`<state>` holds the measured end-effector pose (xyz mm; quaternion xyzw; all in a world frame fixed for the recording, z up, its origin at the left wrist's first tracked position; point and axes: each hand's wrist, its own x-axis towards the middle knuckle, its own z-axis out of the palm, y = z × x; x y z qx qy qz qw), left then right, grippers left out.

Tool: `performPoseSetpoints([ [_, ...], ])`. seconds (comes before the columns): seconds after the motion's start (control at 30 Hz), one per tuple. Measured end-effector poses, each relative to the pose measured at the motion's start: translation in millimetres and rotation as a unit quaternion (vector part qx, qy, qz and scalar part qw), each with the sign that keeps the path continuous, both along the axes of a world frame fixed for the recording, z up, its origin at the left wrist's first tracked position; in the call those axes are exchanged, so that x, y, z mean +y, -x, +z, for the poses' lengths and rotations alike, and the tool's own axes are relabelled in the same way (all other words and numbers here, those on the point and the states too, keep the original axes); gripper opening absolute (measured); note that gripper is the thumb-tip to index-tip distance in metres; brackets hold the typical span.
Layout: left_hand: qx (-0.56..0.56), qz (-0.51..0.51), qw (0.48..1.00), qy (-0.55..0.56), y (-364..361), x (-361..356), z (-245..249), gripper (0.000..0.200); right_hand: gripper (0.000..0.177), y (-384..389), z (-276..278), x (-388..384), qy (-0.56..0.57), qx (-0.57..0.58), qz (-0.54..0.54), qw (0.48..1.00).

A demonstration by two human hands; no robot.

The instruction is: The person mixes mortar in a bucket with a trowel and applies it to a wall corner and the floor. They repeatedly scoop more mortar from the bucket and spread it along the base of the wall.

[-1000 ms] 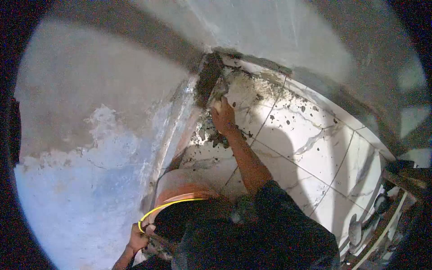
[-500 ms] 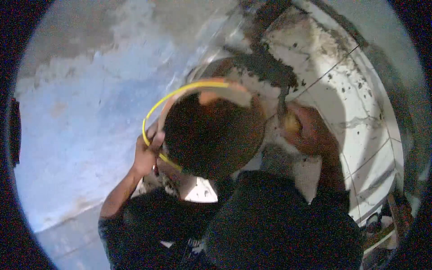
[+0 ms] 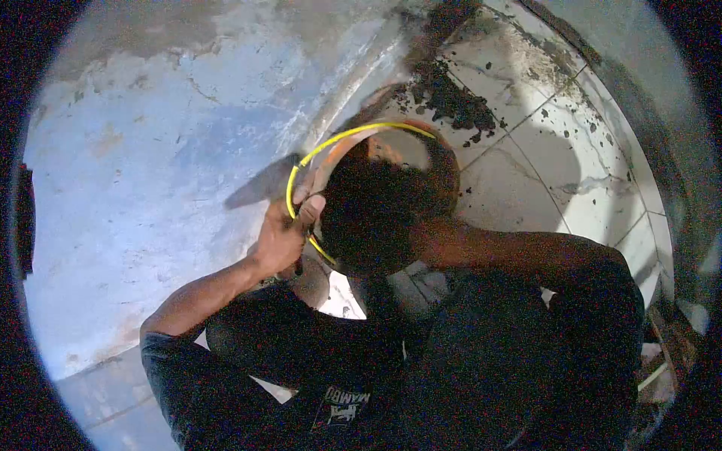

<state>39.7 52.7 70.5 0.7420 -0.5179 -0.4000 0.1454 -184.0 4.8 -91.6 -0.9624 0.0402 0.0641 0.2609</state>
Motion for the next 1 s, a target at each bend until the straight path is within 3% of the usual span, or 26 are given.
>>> performPoseSetpoints([
  [0.03, -0.004, 0.001, 1.0, 0.002, -2.4, 3.4, -3.3, 0.04, 0.02, -10.2, 6.3, -5.2, -0.142, 0.183, 0.029, 0.972],
  [0.07, -0.003, -0.005, 1.0, 0.025, -7.2, 9.0, -11.8, 0.038, 0.021, -16.7, 14.8, -8.2, -0.279, 0.355, 0.056, 0.89],
  [0.1, -0.003, -0.012, 0.999, 0.048, -11.4, 13.0, -16.7, 0.037, 0.021, -14.6, 33.0, -13.5, -0.28, 0.35, 0.056, 0.892],
  [0.13, -0.008, -0.014, 0.999, 0.051, -14.3, 14.2, -16.1, 0.037, 0.024, -8.9, 58.7, -22.8, -0.444, 0.314, -0.037, 0.838],
  [0.17, -0.006, 0.014, 0.999, 0.041, -17.5, 13.0, -14.4, 0.035, 0.028, -6.5, 73.0, -30.0, -0.59, 0.262, -0.128, 0.753],
  [0.2, -0.002, 0.043, 0.999, 0.028, -20.5, 13.4, -12.5, 0.033, 0.028, -0.3, 64.1, -30.5, -0.588, 0.258, -0.127, 0.756],
  [0.27, 0.041, 0.09, 0.993, 0.069, -28.1, 12.3, -11.7, 0.034, 0.039, 25.1, 33.3, -38.4, -0.789, 0.156, -0.128, 0.581],
  [0.3, 0.041, 0.09, 0.992, 0.075, -30.9, 15.4, -10.0, 0.034, 0.039, 35.0, 32.8, -38.2, -0.786, 0.154, -0.128, 0.585],
  [0.37, 0.043, 0.188, 0.98, 0.056, -36.3, 14.7, -7.0, 0.035, 0.047, 57.7, 36.8, -38.2, -0.893, -0.017, -0.113, 0.435],
  [0.4, 0.042, 0.162, 0.983, 0.078, -37.6, 17.0, -5.9, 0.036, 0.054, 68.9, 40.4, -39.0, -0.902, -0.046, -0.151, 0.401],
  [0.43, 0.048, 0.134, 0.985, 0.101, -37.9, 20.3, -8.2, 0.037, 0.054, 80.1, 43.5, -42.0, -0.895, -0.058, -0.168, 0.409],
  [0.5, 0.047, 0.153, 0.986, 0.048, -43.4, 26.5, -11.3, 0.042, 0.059, 95.3, 53.4, -48.1, -0.856, -0.213, -0.231, 0.411],
  [0.57, 0.063, 0.132, 0.985, 0.094, -40.8, 30.4, -14.8, 0.041, 0.059, 100.9, 63.4, -57.2, -0.797, -0.277, -0.32, 0.431],
  [0.63, 0.033, 0.05, 0.993, 0.101, -39.7, 29.0, -12.3, 0.04, 0.056, 91.7, 59.9, -68.6, -0.62, -0.472, -0.428, 0.458],
  [0.67, 0.015, 0.053, 0.994, 0.092, -44.1, 37.3, -19.1, 0.042, 0.056, 86.3, 49.6, -77.5, -0.616, -0.481, -0.432, 0.45],
  [0.73, -0.039, 0.052, 0.997, 0.036, -45.9, 41.4, -14.6, 0.049, 0.054, 65.1, 18.7, -110.1, -0.266, -0.551, -0.625, 0.485],
  [0.77, -0.051, 0.042, 0.998, 0.026, -32.7, 36.1, -2.0, 0.051, 0.054, 52.8, 6.3, -131.7, -0.274, -0.556, -0.625, 0.475],
  [0.83, -0.097, 0.004, 0.993, 0.072, -28.7, 37.2, -6.5, 0.05, 0.054, 31.0, -17.4, -180.6, -0.047, -0.648, -0.675, 0.35],
  [0.87, -0.184, -0.051, 0.979, 0.072, -46.5, 49.2, -16.6, 0.05, 0.051, 16.4, -26.8, -196.8, -0.089, -0.624, -0.709, 0.315],
  [0.9, -0.11, -0.008, 0.991, 0.078, -36.7, 47.4, -14.7, 0.051, 0.049, 3.9, -40.4, -212.4, -0.132, -0.597, -0.74, 0.28],
  [0.97, -0.108, 0.004, 0.993, 0.052, -36.7, 50.1, -16.6, 0.052, 0.041, -24.7, -122.2, -254.3, 0.073, -0.374, -0.804, 0.457],
  [1.0, -0.111, 0.001, 0.993, 0.047, -30.8, 50.9, -15.4, 0.052, 0.041, -24.1, -117.9, -247.0, 0.068, -0.371, -0.807, 0.455],
])
